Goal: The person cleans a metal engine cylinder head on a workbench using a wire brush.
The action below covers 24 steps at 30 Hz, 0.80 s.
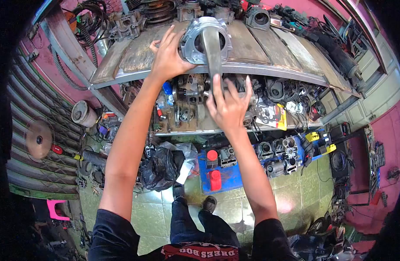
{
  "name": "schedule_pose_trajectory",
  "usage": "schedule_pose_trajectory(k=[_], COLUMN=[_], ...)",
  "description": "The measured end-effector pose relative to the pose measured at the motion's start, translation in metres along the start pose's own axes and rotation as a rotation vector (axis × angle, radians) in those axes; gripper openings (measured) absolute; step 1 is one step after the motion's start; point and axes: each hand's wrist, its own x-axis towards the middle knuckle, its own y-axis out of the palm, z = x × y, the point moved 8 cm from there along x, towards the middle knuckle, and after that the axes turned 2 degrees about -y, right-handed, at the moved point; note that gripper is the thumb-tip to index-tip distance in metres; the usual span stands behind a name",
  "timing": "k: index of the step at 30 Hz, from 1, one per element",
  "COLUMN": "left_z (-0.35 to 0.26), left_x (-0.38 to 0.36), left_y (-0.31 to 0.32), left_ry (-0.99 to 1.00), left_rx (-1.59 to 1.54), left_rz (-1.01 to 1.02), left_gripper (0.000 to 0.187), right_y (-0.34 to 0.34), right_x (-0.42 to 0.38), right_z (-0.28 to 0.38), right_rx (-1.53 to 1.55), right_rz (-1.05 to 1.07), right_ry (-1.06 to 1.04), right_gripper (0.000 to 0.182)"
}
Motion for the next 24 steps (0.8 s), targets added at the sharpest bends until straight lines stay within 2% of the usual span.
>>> schedule_pose_trajectory(k=[3,7,9,14,19,21,24], left_z=[0.0,0.001,0.001,0.01,0.005,0.003,0.002], left_x=[-0.001,-0.001,-0.002,-0.002,-0.002,-0.003,-0.001], left_y=[0.0,0.001,0.0,0.009,0.003,0.004,-0.001], left_ry=[0.005,0.009,-0.005,0.012,-0.002,0.002,0.003], left_rx=[0.007,-0.01,0.017,0.065,0.015,0.032,0.005], left_rz=[-0.009,-0.003,-0.011,-0.006,-0.004,0.0,-0.016], left_gripper=[0.101,0.102,0.104,0.104,0.104,0.104,0.104], right_y=[-0.003,-0.014,-0.001,0.013,-0.015,-0.004,0.005], right_x=[-0.018,0.029,0.034,-0.042,0.023,0.029,-0.011], right_z=[0.008,0.004,0.003,0.011,0.005,-0.005,-0.004], right_rx=[0.072,0.033,0.016,0.094,0.086,0.02,0.07], right_rz=[0.1,-0.031,0.014,0.143,-0.061,0.021,0.05], right_ry=[0.057,-0.022,-0.048,-0.034,-0.02,0.01,0.014], right_gripper=[0.069,0.067,0.065,0.067,0.066,0.067,0.067])
